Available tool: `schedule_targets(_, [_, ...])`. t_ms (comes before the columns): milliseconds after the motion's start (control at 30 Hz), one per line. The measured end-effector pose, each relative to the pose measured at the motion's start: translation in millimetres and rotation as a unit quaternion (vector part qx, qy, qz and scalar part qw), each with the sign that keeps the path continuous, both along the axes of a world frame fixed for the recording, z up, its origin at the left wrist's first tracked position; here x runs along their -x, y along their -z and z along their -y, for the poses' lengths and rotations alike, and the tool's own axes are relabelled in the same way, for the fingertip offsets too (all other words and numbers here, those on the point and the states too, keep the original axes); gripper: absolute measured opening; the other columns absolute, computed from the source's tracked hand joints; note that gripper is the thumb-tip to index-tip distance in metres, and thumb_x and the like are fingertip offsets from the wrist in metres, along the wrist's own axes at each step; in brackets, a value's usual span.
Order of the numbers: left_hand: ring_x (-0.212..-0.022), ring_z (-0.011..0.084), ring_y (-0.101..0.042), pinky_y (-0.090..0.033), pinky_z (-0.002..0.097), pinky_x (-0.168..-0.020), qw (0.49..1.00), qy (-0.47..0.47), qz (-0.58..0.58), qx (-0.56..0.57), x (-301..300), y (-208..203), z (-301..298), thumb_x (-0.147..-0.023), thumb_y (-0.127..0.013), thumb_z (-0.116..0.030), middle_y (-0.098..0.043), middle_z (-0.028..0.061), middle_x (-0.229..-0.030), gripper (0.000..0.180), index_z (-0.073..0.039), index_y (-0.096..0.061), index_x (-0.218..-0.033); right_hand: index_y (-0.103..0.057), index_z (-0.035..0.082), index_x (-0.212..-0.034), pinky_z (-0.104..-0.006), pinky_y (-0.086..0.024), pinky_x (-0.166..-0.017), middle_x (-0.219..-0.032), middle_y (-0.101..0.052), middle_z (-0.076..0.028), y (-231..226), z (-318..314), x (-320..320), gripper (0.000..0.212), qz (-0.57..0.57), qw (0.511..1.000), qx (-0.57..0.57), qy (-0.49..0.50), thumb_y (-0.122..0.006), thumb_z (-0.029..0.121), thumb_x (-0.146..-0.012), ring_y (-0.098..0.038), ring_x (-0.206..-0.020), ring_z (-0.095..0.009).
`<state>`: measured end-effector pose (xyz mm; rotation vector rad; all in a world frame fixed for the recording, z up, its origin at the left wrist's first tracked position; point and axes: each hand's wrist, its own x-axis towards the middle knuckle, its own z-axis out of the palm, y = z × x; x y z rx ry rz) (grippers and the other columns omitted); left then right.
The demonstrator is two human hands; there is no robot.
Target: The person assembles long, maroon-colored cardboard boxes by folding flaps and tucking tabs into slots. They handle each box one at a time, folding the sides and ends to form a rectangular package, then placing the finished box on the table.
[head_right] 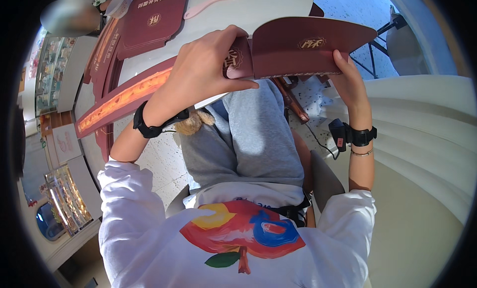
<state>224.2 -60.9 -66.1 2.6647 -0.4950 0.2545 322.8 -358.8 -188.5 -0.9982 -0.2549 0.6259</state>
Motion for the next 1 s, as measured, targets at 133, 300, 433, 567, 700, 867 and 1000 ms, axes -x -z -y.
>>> schedule_targets(133, [-0.081,0.0338,-0.064,-0.050,0.0407,-0.068,1.000,-0.011,-0.022,0.003,-2,1,-3,-0.060,-0.087,-0.038,-0.065,0.0140,-0.083,0.065,-0.005,-0.058,-0.108,-0.039,0.004,-0.141,-0.0403,-0.034,-0.107,-0.137,-0.050,-0.010,3,4,0,0.051,0.016,1.000,0.000,0.000,-0.051,0.031,-0.100,-0.047,-0.127,-0.022])
schedule_targets(300, [-0.079,0.0345,-0.064,-0.050,0.0408,-0.068,0.999,-0.018,-0.036,0.020,-3,1,-5,-0.060,-0.087,-0.036,-0.065,0.0149,-0.084,0.063,-0.004,-0.058,-0.106,-0.040,0.005,-0.141,-0.0410,-0.033,-0.108,-0.137,-0.050,-0.008,-14,-7,10,0.049,0.011,0.998,0.030,0.051,-0.051,0.031,-0.100,-0.046,-0.128,-0.022])
schedule_targets(433, [-0.078,0.0349,-0.064,-0.051,0.0409,-0.068,0.998,-0.027,-0.037,0.033,-4,1,-4,-0.061,-0.087,-0.034,-0.065,0.0156,-0.083,0.062,-0.003,-0.058,-0.106,-0.041,0.006,-0.141,-0.0397,-0.034,-0.107,-0.137,-0.051,-0.008,-28,-21,18,0.048,0.036,0.994,0.066,0.084,-0.049,0.032,-0.101,-0.047,-0.128,-0.020])
schedule_targets(567, [-0.078,0.0350,-0.064,-0.051,0.0405,-0.068,0.999,-0.024,-0.007,0.043,-3,2,-3,-0.061,-0.087,-0.031,-0.064,0.0152,-0.087,0.060,-0.003,-0.058,-0.105,-0.040,0.006,-0.141,-0.0389,-0.034,-0.107,-0.137,-0.050,-0.007,-26,-19,17,0.047,0.039,0.993,0.076,0.082,-0.047,0.032,-0.102,-0.046,-0.128,-0.019])
schedule_targets(700, [-0.077,0.0351,-0.064,-0.051,0.0400,-0.067,0.999,-0.022,-0.002,0.049,-1,3,-4,-0.061,-0.087,-0.029,-0.063,0.0147,-0.090,0.058,-0.002,-0.059,-0.103,-0.039,0.005,-0.141,-0.0390,-0.034,-0.107,-0.137,-0.050,-0.009,-19,-16,15,0.047,0.039,0.995,0.065,0.070,-0.046,0.031,-0.103,-0.046,-0.128,-0.020])
schedule_targets(867, [-0.078,0.0351,-0.064,-0.051,0.0400,-0.068,0.999,-0.021,0.008,0.040,-1,2,-4,-0.060,-0.087,-0.027,-0.063,0.0144,-0.090,0.057,-0.002,-0.059,-0.103,-0.040,0.003,-0.140,-0.0394,-0.035,-0.106,-0.137,-0.050,-0.010,-12,-13,15,0.046,0.038,0.996,0.070,0.050,-0.045,0.029,-0.103,-0.046,-0.127,-0.020])
schedule_targets(1000, [-0.079,0.0350,-0.065,-0.051,0.0401,-0.069,0.999,-0.016,-0.007,0.039,0,-1,-4,-0.060,-0.087,-0.027,-0.063,0.0144,-0.091,0.059,-0.002,-0.058,-0.104,-0.042,0.003,-0.139,-0.0396,-0.036,-0.106,-0.136,-0.052,-0.010,-11,-12,13,0.045,0.038,0.996,0.061,0.046,-0.046,0.028,-0.103,-0.047,-0.127,-0.020])
